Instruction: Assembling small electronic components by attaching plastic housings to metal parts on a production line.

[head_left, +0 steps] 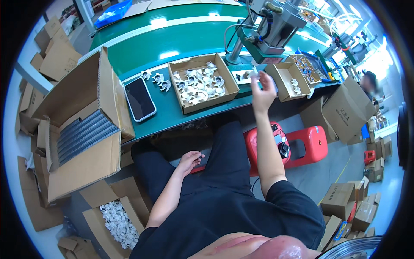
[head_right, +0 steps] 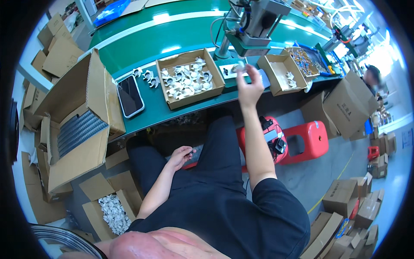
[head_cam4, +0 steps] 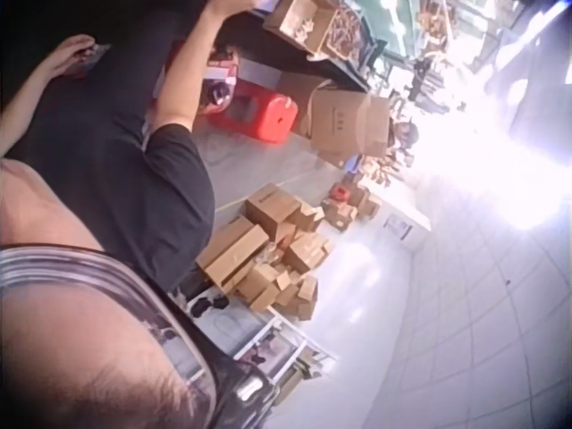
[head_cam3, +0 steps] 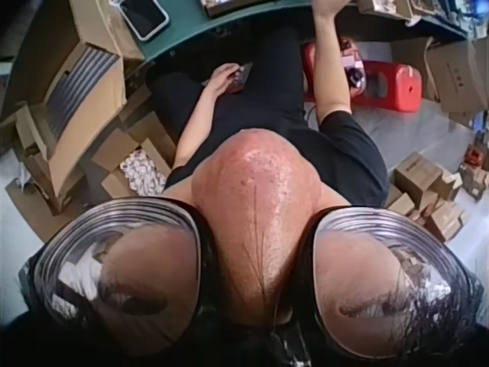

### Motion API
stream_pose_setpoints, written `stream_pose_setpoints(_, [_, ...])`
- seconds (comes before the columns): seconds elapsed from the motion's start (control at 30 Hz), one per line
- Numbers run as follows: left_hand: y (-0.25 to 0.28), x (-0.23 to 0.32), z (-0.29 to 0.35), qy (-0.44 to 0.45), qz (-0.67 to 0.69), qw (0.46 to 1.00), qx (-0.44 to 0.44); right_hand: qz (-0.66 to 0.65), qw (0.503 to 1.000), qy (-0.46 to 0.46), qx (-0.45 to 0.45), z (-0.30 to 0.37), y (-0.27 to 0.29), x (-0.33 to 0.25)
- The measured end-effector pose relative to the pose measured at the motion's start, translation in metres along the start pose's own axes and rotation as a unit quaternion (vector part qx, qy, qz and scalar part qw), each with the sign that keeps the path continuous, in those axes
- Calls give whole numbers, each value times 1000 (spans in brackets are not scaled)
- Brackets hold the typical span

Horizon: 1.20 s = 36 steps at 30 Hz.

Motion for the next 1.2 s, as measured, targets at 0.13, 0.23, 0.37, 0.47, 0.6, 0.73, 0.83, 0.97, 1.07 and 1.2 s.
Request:
stream_pose_setpoints(0.13, [-7, 10, -4, -19, 42, 998, -41, 68, 983, 147, -81, -2, -34, -81])
stream_pose_setpoints(0.23, [-18, 6, 6, -23, 98, 990, -94, 42, 962, 191, -189, -11, -58, -109])
stream_pose_setpoints(0.37, [-34, 34, 31, -48, 182, 964, -187, -76, 916, 302, -252, 40, -47, -151])
stream_pose_setpoints(0.47, [-51, 46, 56, -90, 227, 940, -237, -156, 877, 184, -416, 108, -47, -156])
stream_pose_setpoints(0.6, [-67, 60, 61, -100, 159, 959, -211, -200, 837, 109, -497, 178, -43, -137])
stream_pose_setpoints(0.73, [-73, 56, 59, -85, 128, 963, -219, -206, 835, -2, -510, 195, -44, -125])
stream_pose_setpoints(0.83, [-73, 51, 59, -74, 109, 967, -217, -226, 821, 3, -524, 193, -46, -127])
stream_pose_setpoints(0.97, [-80, 54, 63, -108, 145, 941, -288, -208, 855, 9, -475, 154, -42, -108])
stream_pose_setpoints(1.07, [-79, 48, 65, -122, 180, 931, -294, -244, 834, -51, -493, 123, -54, -114])
stream_pose_setpoints(1.2, [-77, 38, 68, -105, 174, 948, -245, -288, 767, -37, -572, 171, -62, -133])
Point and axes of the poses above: each hand's wrist, its own z-axis away from the middle knuckle, its own y-axis out of the back of the hand, x = y × z, the point moved 8 cm from there along -z, towards the middle knuckle, and after that the axes turned 15 degrees about y, right-handed, at the moved point
